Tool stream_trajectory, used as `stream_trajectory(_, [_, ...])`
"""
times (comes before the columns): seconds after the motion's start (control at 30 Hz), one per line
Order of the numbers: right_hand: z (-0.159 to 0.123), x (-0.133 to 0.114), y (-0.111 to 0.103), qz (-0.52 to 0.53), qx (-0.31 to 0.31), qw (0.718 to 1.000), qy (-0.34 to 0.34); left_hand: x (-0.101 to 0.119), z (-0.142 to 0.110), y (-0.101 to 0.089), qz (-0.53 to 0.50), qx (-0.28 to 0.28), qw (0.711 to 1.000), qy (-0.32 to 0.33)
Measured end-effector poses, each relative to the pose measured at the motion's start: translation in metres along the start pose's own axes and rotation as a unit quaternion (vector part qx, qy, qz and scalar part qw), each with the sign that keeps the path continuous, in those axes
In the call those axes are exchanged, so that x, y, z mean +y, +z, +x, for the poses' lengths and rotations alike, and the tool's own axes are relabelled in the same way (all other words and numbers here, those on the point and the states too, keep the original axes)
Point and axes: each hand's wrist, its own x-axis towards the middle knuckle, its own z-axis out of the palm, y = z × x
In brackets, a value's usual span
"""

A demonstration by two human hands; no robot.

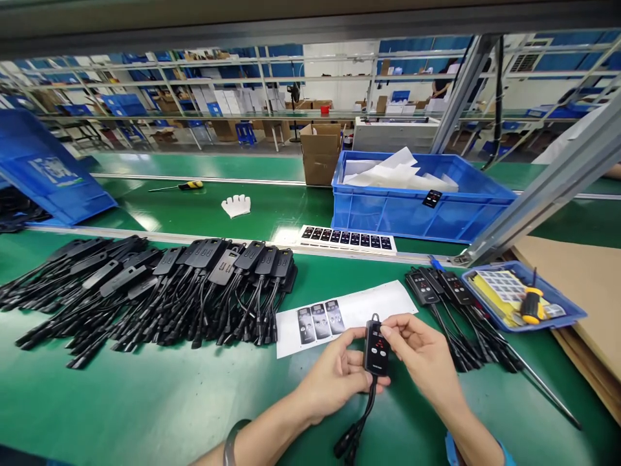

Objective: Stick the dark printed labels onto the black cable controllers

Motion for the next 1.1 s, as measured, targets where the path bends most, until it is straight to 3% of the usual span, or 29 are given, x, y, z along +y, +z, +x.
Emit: stream_trajectory(1.1, [-0.001, 0.010, 0.002, -0.074, 0.029, 0.997, 0.002, -0.005, 0.001, 0.001, 0.060, 0.001, 0.998, 0.024])
